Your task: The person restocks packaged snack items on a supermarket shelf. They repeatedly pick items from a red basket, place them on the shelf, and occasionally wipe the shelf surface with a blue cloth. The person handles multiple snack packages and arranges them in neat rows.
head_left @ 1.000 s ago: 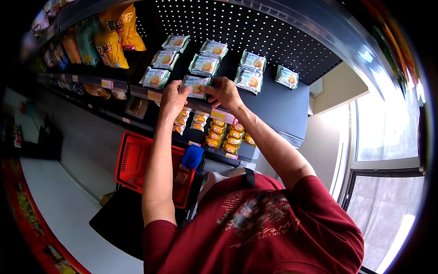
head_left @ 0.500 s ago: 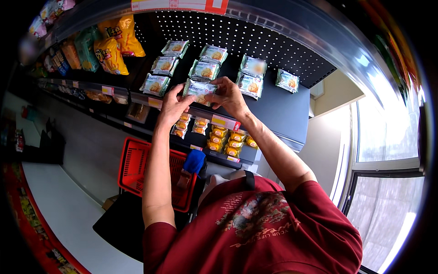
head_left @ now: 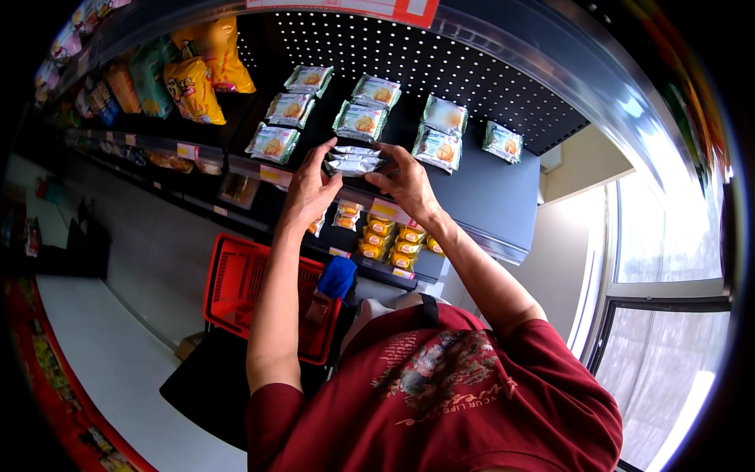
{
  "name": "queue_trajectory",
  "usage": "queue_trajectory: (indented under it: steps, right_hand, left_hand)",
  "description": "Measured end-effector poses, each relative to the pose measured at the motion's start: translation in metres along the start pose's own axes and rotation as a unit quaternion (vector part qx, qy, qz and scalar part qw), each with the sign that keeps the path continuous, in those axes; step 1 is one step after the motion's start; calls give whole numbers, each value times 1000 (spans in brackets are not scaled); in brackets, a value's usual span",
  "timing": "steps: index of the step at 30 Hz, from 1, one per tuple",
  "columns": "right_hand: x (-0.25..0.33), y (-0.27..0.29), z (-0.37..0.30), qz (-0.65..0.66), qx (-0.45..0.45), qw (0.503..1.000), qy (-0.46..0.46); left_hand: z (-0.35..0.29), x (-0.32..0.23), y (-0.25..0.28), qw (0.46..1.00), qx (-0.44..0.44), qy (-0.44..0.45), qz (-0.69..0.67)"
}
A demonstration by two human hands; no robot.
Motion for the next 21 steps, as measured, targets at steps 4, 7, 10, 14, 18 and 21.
queue_trajectory:
  steps: [4,7,10,14,18,21]
  right_hand:
    - [10,-7,-1,-76,0,995,58]
    - [14,-14,0,-160,-13,984,82]
    - [19,-12,-1,-196,-22,976,88]
    - [27,-11,-1,-159,-7,983,89]
    - [60,-21,-8,-94,31,991,87]
    - [77,-25,-26,-54,43,994,79]
  left_hand:
    - [3,4,-9,994,-42,-70,69]
    - [2,-2,-13,994,-46,-73,69]
    - [4,-2,-13,993,-42,-86,67]
    - [-4,-7,-8,993,-47,-106,5]
    - [-40,-4,19,987,-34,-81,-136]
    - [-69,-4,25,970,25,-12,-241]
Point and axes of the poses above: each hand's wrist, its own z-axis towards the middle knuckle, its own y-axis out of the back of the hand, x = y × z, the point moved 8 cm from there along z, towards the middle knuckle, and after that the axes turned 8 degrees about x, right-handed, at the moved point
